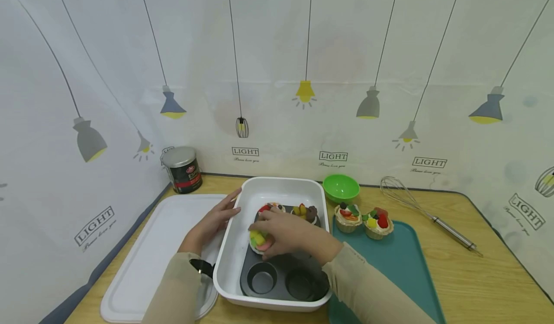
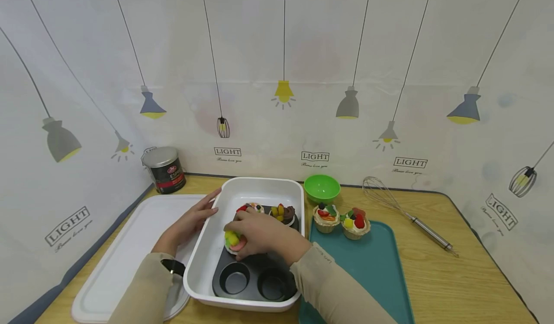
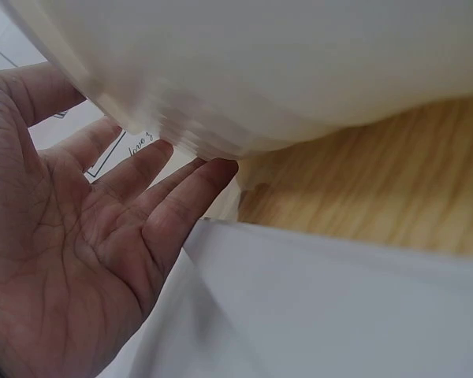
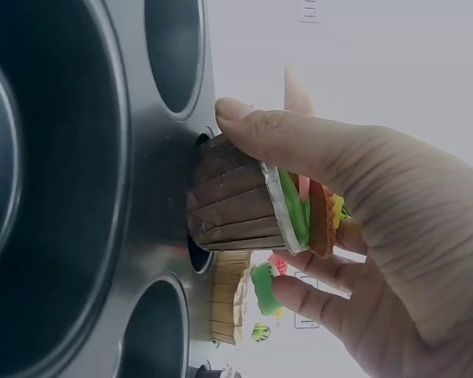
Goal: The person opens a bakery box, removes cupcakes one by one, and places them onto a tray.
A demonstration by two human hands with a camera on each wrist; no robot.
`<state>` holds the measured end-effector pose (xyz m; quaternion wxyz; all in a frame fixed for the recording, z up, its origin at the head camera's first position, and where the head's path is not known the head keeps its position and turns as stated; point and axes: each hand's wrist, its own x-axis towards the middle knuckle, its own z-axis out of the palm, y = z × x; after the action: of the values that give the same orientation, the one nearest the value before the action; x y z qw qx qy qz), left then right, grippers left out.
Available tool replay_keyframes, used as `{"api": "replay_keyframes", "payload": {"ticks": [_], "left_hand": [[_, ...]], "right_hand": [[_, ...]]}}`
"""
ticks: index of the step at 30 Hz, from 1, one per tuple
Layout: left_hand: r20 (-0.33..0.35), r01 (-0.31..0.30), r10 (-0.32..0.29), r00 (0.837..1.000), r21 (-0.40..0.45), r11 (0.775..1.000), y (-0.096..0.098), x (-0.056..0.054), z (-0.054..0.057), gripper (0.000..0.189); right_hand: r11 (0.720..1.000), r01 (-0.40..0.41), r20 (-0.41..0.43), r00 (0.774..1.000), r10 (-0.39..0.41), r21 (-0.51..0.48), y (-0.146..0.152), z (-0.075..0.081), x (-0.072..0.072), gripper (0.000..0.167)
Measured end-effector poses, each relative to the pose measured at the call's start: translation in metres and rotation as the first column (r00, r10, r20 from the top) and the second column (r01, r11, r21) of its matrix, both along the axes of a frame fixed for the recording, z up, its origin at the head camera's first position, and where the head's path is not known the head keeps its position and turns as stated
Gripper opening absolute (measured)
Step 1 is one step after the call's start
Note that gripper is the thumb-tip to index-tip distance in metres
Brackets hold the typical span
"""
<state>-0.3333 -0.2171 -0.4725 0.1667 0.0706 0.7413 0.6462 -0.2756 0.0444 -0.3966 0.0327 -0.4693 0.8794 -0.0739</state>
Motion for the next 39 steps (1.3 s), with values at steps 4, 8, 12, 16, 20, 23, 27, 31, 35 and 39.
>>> {"api": "replay_keyframes", "payload": {"ticks": [4, 8, 12, 16, 20, 23, 27, 31, 35, 39], "left_hand": [[-0.003, 0.005, -0.005, 1.0, 0.005, 1.0, 0.0, 0.001, 0.0, 0.066], [-0.006, 0.014, -0.014, 1.0, 0.014, 1.0, -0.001, 0.002, 0.0, 0.066], [-0.008, 0.022, -0.021, 1.0, 0.011, 1.0, -0.001, 0.002, 0.001, 0.067], [-0.014, 0.023, -0.023, 1.0, 0.007, 1.0, -0.001, 0.0, 0.003, 0.068], [-0.017, 0.02, -0.019, 1.0, 0.008, 1.0, -0.001, -0.002, 0.005, 0.068], [-0.015, 0.015, -0.015, 1.0, 0.005, 1.0, -0.001, -0.003, 0.005, 0.067], [-0.008, 0.008, -0.008, 1.0, 0.003, 1.0, 0.0, -0.004, 0.004, 0.067], [-0.009, 0.008, -0.008, 1.0, 0.003, 1.0, 0.0, -0.004, 0.003, 0.067], [0.002, -0.014, 0.014, 1.0, 0.002, 1.0, 0.001, -0.001, 0.002, 0.065], [-0.001, -0.023, 0.023, 1.0, 0.0, 1.0, 0.002, 0.002, 0.001, 0.065]], "right_hand": [[1.0, 0.018, 0.029, 0.999, -0.017, -0.019, 0.001, 0.002, -0.001, 0.071], [0.998, 0.016, 0.033, 0.999, -0.014, -0.057, 0.003, 0.004, -0.003, 0.071], [0.994, 0.017, 0.063, 0.998, -0.01, -0.105, 0.007, 0.011, -0.002, 0.071], [0.988, 0.028, 0.134, 0.991, -0.007, -0.154, 0.011, 0.022, -0.002, 0.069], [0.983, 0.037, 0.159, 0.987, -0.008, -0.179, 0.015, 0.032, -0.001, 0.068], [0.98, 0.067, 0.162, 0.986, -0.036, -0.186, 0.019, 0.037, 0.0, 0.068], [0.977, 0.095, 0.167, 0.984, -0.063, -0.19, 0.029, 0.039, 0.0, 0.069], [0.974, 0.092, 0.144, 0.988, -0.063, -0.207, 0.042, 0.039, -0.001, 0.073], [0.964, 0.105, 0.151, 0.986, -0.069, -0.244, 0.058, 0.041, 0.003, 0.073], [0.95, 0.124, 0.15, 0.985, -0.083, -0.288, 0.078, 0.039, 0.006, 0.07]]}}
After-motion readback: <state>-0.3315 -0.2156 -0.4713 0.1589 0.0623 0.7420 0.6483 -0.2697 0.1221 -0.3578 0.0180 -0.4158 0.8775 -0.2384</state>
